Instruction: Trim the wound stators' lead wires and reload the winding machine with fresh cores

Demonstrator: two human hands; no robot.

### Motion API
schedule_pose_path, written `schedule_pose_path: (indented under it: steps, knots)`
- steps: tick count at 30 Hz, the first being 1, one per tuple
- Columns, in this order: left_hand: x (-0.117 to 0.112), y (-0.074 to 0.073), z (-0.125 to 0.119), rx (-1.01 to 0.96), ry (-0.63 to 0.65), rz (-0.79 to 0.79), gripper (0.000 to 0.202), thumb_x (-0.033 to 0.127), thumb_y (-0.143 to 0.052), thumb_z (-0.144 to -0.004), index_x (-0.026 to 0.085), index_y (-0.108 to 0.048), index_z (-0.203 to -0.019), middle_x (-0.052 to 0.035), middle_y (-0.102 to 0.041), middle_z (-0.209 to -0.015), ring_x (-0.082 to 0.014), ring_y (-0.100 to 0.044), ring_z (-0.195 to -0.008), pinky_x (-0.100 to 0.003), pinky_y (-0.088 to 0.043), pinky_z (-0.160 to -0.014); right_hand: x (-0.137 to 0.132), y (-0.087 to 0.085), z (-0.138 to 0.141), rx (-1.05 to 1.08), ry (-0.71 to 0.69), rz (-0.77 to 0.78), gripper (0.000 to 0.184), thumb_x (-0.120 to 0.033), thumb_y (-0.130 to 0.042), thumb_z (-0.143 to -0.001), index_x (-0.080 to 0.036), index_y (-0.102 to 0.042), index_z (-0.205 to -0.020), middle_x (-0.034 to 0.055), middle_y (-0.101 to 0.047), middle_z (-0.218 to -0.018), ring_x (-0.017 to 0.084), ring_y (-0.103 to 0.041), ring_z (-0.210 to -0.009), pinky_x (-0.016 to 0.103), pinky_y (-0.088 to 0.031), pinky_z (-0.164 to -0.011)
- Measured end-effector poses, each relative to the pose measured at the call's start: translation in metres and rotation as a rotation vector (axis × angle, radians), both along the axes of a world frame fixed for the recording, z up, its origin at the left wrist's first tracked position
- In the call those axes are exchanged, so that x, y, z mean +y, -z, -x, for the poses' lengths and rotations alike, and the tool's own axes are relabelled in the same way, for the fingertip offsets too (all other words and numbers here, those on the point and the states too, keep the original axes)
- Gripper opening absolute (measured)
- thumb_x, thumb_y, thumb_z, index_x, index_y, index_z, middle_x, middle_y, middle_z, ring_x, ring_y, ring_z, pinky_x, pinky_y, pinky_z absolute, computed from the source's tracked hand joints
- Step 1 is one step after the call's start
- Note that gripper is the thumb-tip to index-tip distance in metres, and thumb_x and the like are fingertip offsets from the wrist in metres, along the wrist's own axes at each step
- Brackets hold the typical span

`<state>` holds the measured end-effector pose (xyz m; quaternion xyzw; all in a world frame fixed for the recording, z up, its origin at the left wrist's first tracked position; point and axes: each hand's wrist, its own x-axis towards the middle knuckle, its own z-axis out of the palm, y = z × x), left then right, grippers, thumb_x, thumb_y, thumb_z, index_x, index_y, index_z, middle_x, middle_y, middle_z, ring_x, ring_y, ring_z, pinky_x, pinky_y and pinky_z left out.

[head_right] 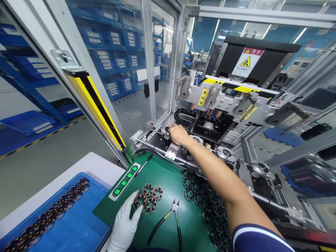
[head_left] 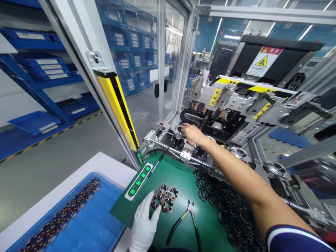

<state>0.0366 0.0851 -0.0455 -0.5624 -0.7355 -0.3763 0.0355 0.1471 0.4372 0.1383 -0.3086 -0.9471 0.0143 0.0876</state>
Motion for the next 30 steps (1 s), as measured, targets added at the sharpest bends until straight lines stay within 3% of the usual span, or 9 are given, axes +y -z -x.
schedule_pose_path:
  steps: [5, 8, 11, 14, 17, 20, 22, 26, 30]
  knots:
    - [0.003, -0.004, 0.0, -0.016, 0.006, -0.025, 0.041, 0.038, -0.051, -0.093, 0.015, -0.057, -0.126, -0.0151, -0.07, -0.12, -0.0276, -0.069, -0.108, -0.041, -0.059, -0.09, -0.018, -0.008, -0.004, -0.033, -0.051, -0.027, 0.033, -0.034, -0.061, -0.093, -0.016, -0.06, -0.121, 0.0092, -0.06, -0.126, 0.023, -0.061, -0.112, 0.046, -0.052, -0.096]
    - [0.003, -0.007, 0.001, -0.029, 0.002, -0.014, 0.042, 0.039, -0.05, -0.094, 0.013, -0.056, -0.126, -0.0169, -0.069, -0.12, -0.0286, -0.068, -0.11, -0.042, -0.057, -0.092, -0.048, -0.021, -0.014, 0.031, -0.03, -0.057, 0.035, -0.023, -0.056, -0.095, -0.013, -0.056, -0.128, 0.0148, -0.054, -0.139, 0.028, -0.051, -0.129, 0.051, -0.045, -0.105]
    - [0.002, -0.008, 0.002, -0.046, 0.003, 0.017, 0.045, 0.041, -0.048, -0.094, 0.012, -0.054, -0.129, -0.0187, -0.067, -0.123, -0.0299, -0.066, -0.112, -0.045, -0.055, -0.094, -0.099, -0.033, -0.051, 0.123, -0.003, -0.079, 0.042, -0.014, -0.042, -0.097, -0.01, -0.048, -0.139, 0.0152, -0.042, -0.151, 0.027, -0.033, -0.145, 0.052, -0.035, -0.115]
    - [0.003, -0.009, 0.003, -0.067, 0.014, 0.057, 0.046, 0.042, -0.048, -0.094, 0.014, -0.052, -0.131, -0.0182, -0.065, -0.125, -0.0301, -0.064, -0.114, -0.045, -0.053, -0.097, -0.162, -0.034, -0.115, 0.244, -0.013, -0.124, 0.04, -0.023, -0.041, -0.099, -0.012, -0.052, -0.136, 0.0114, -0.046, -0.15, 0.025, -0.031, -0.146, 0.054, -0.035, -0.115]
    - [0.005, -0.01, 0.003, -0.096, 0.032, 0.096, 0.048, 0.041, -0.049, -0.094, 0.015, -0.05, -0.134, -0.0175, -0.063, -0.128, -0.0303, -0.061, -0.119, -0.045, -0.05, -0.101, -0.226, -0.013, -0.191, 0.364, 0.083, -0.179, 0.034, -0.026, -0.051, -0.096, -0.018, -0.057, -0.129, 0.0121, -0.05, -0.146, 0.027, -0.038, -0.142, 0.055, -0.042, -0.11]
    - [0.007, -0.012, 0.002, -0.121, 0.038, 0.123, 0.053, 0.043, -0.05, -0.093, 0.015, -0.047, -0.138, -0.0183, -0.06, -0.131, -0.0315, -0.059, -0.121, -0.047, -0.048, -0.104, -0.285, 0.029, -0.256, 0.377, 0.238, -0.145, 0.032, -0.02, -0.062, -0.089, -0.019, -0.059, -0.121, 0.0155, -0.058, -0.136, 0.03, -0.045, -0.137, 0.055, -0.047, -0.107]
    - [0.007, -0.014, 0.0, -0.12, 0.032, 0.127, 0.055, 0.045, -0.049, -0.093, 0.014, -0.047, -0.138, -0.0189, -0.059, -0.132, -0.0326, -0.058, -0.122, -0.049, -0.047, -0.104, -0.32, 0.059, -0.284, 0.346, 0.346, -0.096, 0.024, -0.019, -0.065, -0.087, -0.017, -0.061, -0.111, 0.0169, -0.061, -0.13, 0.031, -0.047, -0.135, 0.055, -0.05, -0.104]
    - [0.009, -0.018, -0.002, -0.089, 0.043, 0.133, 0.058, 0.047, -0.048, -0.093, 0.01, -0.048, -0.138, -0.0215, -0.057, -0.134, -0.0342, -0.057, -0.124, -0.05, -0.046, -0.106, -0.372, 0.103, -0.292, 0.277, 0.52, -0.021, 0.017, -0.022, -0.062, -0.089, -0.017, -0.062, -0.105, 0.0195, -0.053, -0.139, 0.035, -0.04, -0.14, 0.057, -0.05, -0.101]
    - [0.01, -0.021, -0.003, -0.068, 0.071, 0.136, 0.057, 0.046, -0.047, -0.093, 0.01, -0.048, -0.137, -0.0218, -0.057, -0.134, -0.0346, -0.056, -0.125, -0.05, -0.046, -0.106, -0.386, 0.118, -0.277, 0.161, 0.625, -0.015, 0.022, -0.011, -0.048, -0.093, -0.014, -0.063, -0.109, 0.0237, -0.043, -0.148, 0.038, -0.029, -0.145, 0.059, -0.049, -0.097]
